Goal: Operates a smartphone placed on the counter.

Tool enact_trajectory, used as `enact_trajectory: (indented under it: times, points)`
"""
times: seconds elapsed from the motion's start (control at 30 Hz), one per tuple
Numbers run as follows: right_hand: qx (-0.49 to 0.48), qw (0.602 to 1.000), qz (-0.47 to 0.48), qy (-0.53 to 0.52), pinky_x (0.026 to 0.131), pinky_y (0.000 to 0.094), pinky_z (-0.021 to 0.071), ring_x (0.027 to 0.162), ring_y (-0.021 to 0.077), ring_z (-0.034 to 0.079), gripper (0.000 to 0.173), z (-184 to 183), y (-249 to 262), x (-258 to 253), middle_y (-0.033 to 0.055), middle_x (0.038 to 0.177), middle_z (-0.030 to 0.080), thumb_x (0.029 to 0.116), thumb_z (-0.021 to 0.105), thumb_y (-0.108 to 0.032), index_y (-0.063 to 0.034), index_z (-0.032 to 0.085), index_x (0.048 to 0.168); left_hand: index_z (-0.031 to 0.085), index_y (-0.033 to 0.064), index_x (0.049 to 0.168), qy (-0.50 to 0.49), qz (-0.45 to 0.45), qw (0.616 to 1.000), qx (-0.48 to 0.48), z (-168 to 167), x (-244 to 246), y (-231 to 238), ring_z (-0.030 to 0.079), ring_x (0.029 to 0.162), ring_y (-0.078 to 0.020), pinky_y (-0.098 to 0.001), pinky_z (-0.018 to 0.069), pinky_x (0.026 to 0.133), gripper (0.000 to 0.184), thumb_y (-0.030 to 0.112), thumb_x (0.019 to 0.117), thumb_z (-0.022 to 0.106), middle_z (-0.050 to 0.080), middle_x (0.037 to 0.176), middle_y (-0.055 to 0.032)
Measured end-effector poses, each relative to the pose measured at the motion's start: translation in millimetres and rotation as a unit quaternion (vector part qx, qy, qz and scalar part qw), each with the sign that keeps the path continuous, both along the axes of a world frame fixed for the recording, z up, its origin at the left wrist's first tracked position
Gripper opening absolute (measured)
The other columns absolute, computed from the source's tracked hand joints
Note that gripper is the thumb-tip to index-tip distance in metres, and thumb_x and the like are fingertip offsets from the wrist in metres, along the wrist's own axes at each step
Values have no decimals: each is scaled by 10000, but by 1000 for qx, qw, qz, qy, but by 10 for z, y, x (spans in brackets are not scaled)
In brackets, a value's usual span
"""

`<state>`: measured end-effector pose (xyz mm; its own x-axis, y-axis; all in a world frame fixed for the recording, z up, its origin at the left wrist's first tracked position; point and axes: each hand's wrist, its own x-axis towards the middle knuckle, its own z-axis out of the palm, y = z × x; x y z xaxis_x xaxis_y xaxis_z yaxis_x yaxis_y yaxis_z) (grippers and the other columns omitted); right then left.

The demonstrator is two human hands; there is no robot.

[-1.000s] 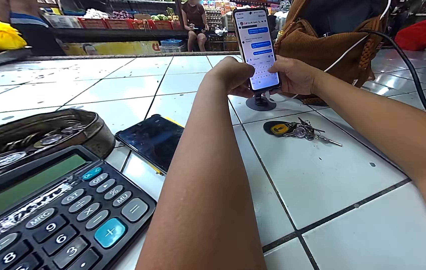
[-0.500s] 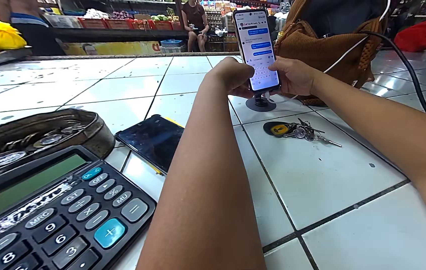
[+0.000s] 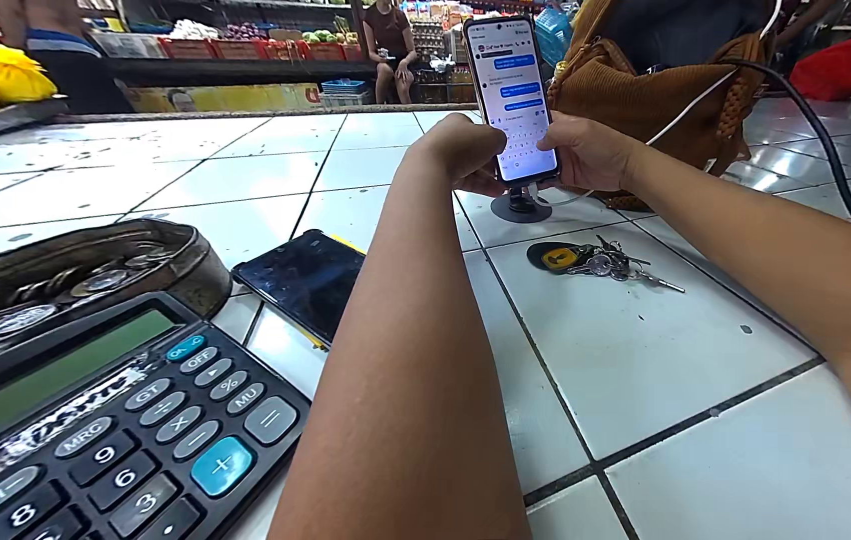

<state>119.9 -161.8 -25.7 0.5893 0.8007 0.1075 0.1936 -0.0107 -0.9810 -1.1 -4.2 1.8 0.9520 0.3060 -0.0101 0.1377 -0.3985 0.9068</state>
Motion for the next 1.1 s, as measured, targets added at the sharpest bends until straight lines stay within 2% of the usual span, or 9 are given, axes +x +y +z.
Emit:
enact_trajectory:
  times: [0.2,0.37,0.7,0.77,0.87,1.0,1.1]
  points:
    - [12,1000,-2,18,892,397,585,1094,229,677,445,-23,25,17,107,1284,617,1057,291,-133,-195,335,1495,573,8,1133,-2,-2,1000,1,-5,-8,28,712,713,-110,-251,603,677,192,163,1073,476,681,868,-72]
    - [13,1000,7,18,895,389,580,1093,226,674,455,-29,18,29,110,1292,608,1049,279,-108,-192,336,1493,572,14,1098,-3,-1,1000,2,-8,-7,33,708,692,-111,-251,605,668,174,155,1071,474,667,830,-63]
    - [8,1000,2,18,878,399,587,1094,233,675,441,-28,29,19,109,1291,608,1059,276,-122,-204,326,1489,570,18,1124,1,-2,1000,-3,-6,0,40,718,725,-117,-255,608,688,170,136,1065,463,679,873,-72]
    - [7,1000,-1,21,884,406,587,1102,242,674,436,-28,36,16,116,1298,605,1065,275,-133,-199,326,1493,572,17,1107,3,-5,1000,-4,-1,-6,36,705,714,-112,-250,600,685,175,135,1068,450,668,864,-70]
    - [4,1000,3,16,885,403,586,1096,241,676,436,-26,39,8,116,1291,610,1066,272,-147,-199,335,1494,567,56,1026,-5,-3,1000,-26,11,-19,16,660,625,-92,-225,567,614,195,153,1079,406,640,768,-39]
    - [2,1000,17,14,875,378,584,1074,213,679,401,-18,18,25,93,1255,624,1069,275,-169,-200,367,1458,540,80,1176,-7,-30,997,-78,49,-59,9,664,681,-98,-229,564,643,223,159,1081,355,656,871,-51]
    - [7,1000,19,16,860,378,591,1053,214,688,396,-20,15,32,98,1242,632,1065,275,-159,-194,370,1448,545,78,1190,-7,-35,997,-74,51,-63,5,673,715,-98,-232,566,663,235,158,1076,356,665,914,-56]
